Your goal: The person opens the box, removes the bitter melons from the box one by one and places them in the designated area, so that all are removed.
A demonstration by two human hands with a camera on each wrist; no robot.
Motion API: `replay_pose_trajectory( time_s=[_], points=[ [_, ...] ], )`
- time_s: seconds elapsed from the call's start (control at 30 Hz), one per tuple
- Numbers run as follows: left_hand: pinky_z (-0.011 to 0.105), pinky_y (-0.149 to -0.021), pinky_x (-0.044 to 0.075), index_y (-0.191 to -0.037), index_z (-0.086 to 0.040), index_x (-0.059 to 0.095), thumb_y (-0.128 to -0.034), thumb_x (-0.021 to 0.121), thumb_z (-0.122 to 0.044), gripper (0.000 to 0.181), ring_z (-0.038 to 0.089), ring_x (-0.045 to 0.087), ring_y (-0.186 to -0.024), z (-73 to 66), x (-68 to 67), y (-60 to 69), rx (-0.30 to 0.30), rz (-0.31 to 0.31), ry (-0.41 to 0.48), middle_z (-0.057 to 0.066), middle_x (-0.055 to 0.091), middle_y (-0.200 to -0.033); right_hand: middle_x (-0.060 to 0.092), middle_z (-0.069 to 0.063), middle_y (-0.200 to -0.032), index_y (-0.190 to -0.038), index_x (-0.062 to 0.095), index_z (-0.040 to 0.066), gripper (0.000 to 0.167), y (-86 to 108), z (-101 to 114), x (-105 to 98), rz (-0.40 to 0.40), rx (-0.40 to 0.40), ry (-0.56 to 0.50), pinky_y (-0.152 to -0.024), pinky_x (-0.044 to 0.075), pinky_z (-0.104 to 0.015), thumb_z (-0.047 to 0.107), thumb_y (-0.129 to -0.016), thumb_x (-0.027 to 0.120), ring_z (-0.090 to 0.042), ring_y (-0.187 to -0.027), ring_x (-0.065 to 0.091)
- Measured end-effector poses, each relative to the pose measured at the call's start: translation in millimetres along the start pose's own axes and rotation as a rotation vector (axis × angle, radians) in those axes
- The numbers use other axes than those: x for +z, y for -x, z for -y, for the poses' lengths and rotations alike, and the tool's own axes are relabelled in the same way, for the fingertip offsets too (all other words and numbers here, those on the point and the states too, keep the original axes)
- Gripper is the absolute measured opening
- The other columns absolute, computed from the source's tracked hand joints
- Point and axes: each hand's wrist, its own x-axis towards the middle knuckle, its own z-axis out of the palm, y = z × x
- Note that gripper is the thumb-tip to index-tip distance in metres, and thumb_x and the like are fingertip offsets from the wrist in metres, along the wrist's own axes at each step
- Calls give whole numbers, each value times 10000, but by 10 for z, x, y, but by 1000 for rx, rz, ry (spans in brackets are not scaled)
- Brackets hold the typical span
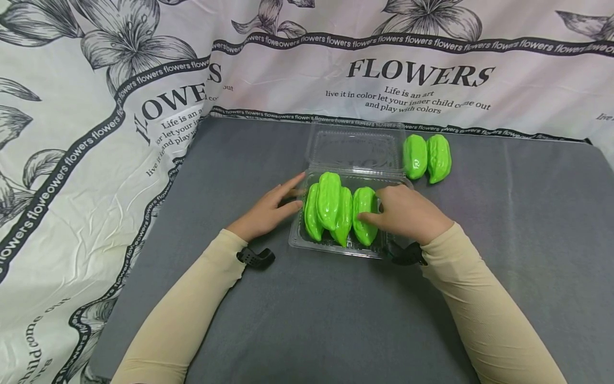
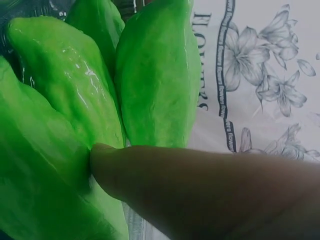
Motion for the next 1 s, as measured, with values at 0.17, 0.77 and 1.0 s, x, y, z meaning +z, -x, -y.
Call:
replay_pose_trajectory(
  time_s=[0.17,0.77,1.0],
  points=[
    [487,-1312,19,-1698,-329,199,-1114,516,-358,666,246,357,-1547,-14,0,4,-3,-1,-1,58,538,-1573,444,45,-632,-716,506,160,459,-4,20,13,12,12,-10,-594,449,-358,479,-962,727,-157,-568,475],
    [495,-1311,29,-1698,-337,199,-1113,512,-363,663,254,323,-1562,-26,-1,4,-16,-8,1,63,541,-1570,496,28,-655,-718,526,167,391,-3,25,16,12,30,-16,-565,435,-349,407,-938,744,-173,-591,509],
    [490,-1311,18,-1697,-343,200,-1113,518,-361,665,248,341,-1554,-18,3,8,-23,-5,8,61,530,-1579,496,28,-657,-728,533,160,361,5,21,7,7,13,-39,-574,434,-347,365,-939,741,-169,-592,507]
  ],
)
